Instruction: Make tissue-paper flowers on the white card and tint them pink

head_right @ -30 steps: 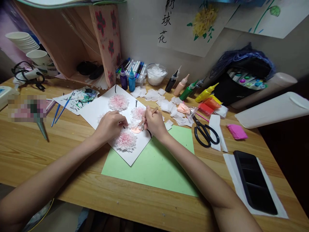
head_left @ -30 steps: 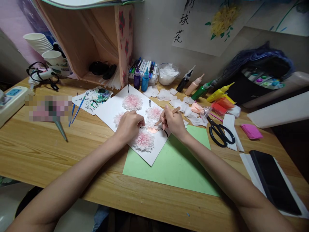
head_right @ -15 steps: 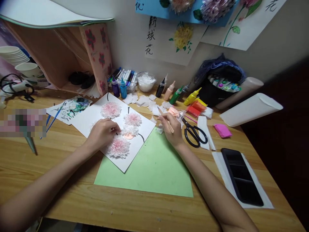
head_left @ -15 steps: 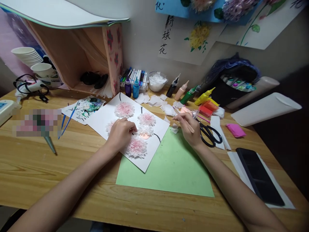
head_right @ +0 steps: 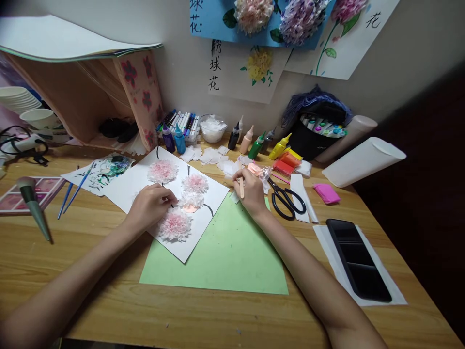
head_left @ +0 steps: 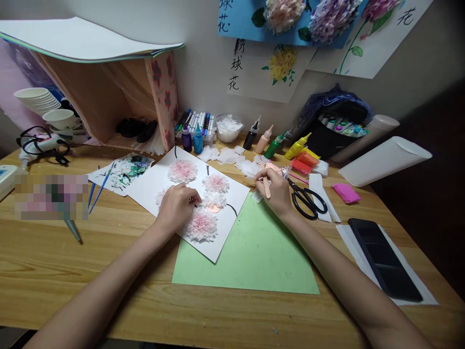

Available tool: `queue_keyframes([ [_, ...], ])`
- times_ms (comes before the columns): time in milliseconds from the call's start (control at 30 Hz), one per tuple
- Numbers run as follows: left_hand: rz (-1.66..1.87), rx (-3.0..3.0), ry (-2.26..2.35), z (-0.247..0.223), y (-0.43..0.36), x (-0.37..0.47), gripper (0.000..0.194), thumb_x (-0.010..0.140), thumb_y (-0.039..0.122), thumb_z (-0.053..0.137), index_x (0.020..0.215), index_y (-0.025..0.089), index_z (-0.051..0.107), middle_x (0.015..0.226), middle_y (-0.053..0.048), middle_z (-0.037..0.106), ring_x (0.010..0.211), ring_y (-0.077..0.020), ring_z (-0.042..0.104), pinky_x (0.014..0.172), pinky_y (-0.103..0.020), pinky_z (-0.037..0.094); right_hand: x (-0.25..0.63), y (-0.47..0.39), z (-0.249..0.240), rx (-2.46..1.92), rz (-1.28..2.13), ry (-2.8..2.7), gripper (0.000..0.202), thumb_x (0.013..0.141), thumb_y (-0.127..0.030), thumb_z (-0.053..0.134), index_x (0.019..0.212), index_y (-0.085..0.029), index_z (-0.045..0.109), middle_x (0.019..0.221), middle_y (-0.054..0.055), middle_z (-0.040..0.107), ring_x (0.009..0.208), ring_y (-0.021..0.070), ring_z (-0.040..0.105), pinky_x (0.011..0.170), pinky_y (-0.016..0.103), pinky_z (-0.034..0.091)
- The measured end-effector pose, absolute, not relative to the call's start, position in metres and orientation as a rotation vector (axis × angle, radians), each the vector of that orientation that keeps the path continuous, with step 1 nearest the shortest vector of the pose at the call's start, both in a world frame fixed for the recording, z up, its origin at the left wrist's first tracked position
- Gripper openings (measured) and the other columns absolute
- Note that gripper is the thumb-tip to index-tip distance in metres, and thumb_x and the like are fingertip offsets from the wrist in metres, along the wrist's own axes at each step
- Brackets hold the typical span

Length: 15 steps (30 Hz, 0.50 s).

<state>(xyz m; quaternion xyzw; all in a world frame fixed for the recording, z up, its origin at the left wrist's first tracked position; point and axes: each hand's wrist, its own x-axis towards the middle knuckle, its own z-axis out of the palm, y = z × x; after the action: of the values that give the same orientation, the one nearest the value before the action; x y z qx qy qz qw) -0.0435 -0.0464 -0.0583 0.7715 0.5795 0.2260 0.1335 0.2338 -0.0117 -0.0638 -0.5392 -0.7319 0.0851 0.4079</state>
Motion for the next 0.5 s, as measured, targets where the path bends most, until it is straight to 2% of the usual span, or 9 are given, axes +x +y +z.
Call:
queue_keyframes([
  [100,0.669,2.232,1.682,-0.059,-0.046,-0.044,0.02,0.071,0.004,0.059,0.07,0.02,0.072,0.071,-0.005,0.063,0.07,-0.0185,0.056,0.065,-0.03,0.04,0.23,-0.016,-0.059,-1.316,0.372,-1.739,0.003,0.078,-0.019,0.059,0.078,-0.02,0.056,0.08,0.003,0.065,0.072,0.0183,0.062,0.066,0.03,0.046],
  [233,0.707,2.229,1.678,-0.059,-0.045,-0.045,0.014,0.072,0.009,0.063,0.07,0.02,0.072,0.069,-0.004,0.063,0.068,-0.0184,0.057,0.064,-0.03,0.04,0.226,-0.019,-0.057,-1.353,0.534,-1.701,0.012,0.076,-0.025,0.065,0.079,-0.02,0.055,0.084,0.005,0.067,0.071,0.0196,0.064,0.064,0.031,0.048],
  [367,0.717,2.221,1.68,-0.057,-0.046,-0.046,0.012,0.073,0.011,0.064,0.07,0.021,0.071,0.068,-0.003,0.064,0.067,-0.0178,0.057,0.064,-0.029,0.04,0.231,-0.018,-0.053,-1.458,0.506,-1.798,0.016,0.073,-0.023,0.067,0.081,-0.02,0.054,0.093,0.007,0.069,0.07,0.0201,0.065,0.066,0.035,0.048],
  [500,0.762,2.213,1.662,-0.051,-0.051,-0.044,0.01,0.076,0.013,0.063,0.077,0.021,0.069,0.073,-0.002,0.066,0.073,-0.0185,0.057,0.069,-0.031,0.041,0.226,-0.025,-0.045,-1.267,0.688,-1.77,0.013,0.077,-0.023,0.065,0.081,-0.02,0.053,0.098,0.007,0.068,0.08,0.0195,0.067,0.072,0.035,0.052],
])
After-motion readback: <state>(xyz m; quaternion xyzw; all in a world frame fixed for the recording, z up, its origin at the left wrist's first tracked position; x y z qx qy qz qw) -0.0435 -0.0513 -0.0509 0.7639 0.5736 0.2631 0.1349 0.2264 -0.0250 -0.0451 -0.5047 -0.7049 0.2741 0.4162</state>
